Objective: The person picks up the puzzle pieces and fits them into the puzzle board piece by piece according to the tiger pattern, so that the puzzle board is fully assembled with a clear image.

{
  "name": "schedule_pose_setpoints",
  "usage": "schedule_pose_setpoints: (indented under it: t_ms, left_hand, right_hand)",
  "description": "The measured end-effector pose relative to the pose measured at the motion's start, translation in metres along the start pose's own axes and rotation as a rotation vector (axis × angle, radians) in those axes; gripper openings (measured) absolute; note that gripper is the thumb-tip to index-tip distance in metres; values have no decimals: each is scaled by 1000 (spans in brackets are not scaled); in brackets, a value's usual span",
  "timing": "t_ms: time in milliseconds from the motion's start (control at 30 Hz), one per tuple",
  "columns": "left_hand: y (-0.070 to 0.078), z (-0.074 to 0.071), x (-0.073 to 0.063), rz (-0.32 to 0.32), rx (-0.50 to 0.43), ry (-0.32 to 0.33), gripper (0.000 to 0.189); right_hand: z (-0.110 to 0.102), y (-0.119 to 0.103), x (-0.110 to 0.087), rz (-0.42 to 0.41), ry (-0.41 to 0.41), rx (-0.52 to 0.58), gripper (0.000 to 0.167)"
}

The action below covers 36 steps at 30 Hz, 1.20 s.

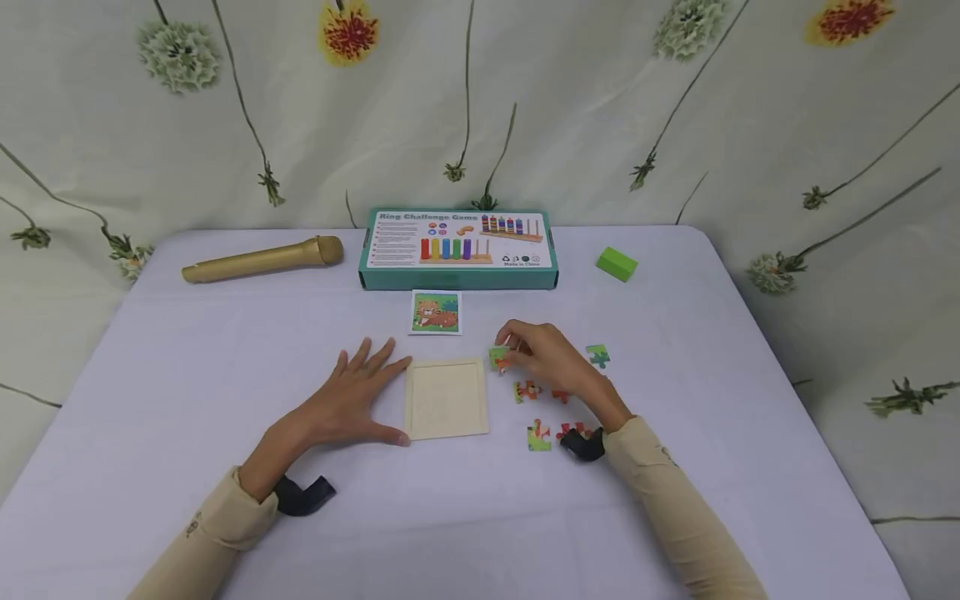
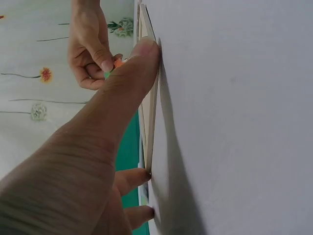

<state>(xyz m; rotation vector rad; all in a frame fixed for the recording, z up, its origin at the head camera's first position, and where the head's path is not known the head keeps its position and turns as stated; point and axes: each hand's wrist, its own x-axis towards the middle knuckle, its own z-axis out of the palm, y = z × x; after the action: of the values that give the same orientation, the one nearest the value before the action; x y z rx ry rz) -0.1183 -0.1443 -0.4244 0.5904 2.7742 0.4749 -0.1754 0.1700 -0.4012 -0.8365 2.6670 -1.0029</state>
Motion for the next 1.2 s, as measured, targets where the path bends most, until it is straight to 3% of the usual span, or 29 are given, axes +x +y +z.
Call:
schedule_pose_setpoints:
  t_ms: [267,500,767,1200]
  left_hand:
    - [1,3,-2,1,0,12,117]
    - [0,3,-2,-6,4,12,116]
    - [0,3,-3,5,4,20,116]
    - [-1,2,-2,10,10,22,116]
  right_hand:
    - [20,-11,11,-18,11,122,11]
    - [42,-24,25,-54,-41,200,11]
    - [54,-41,40,-54,-67,179,13]
    - [65,-45,52,-26,-72,169,11]
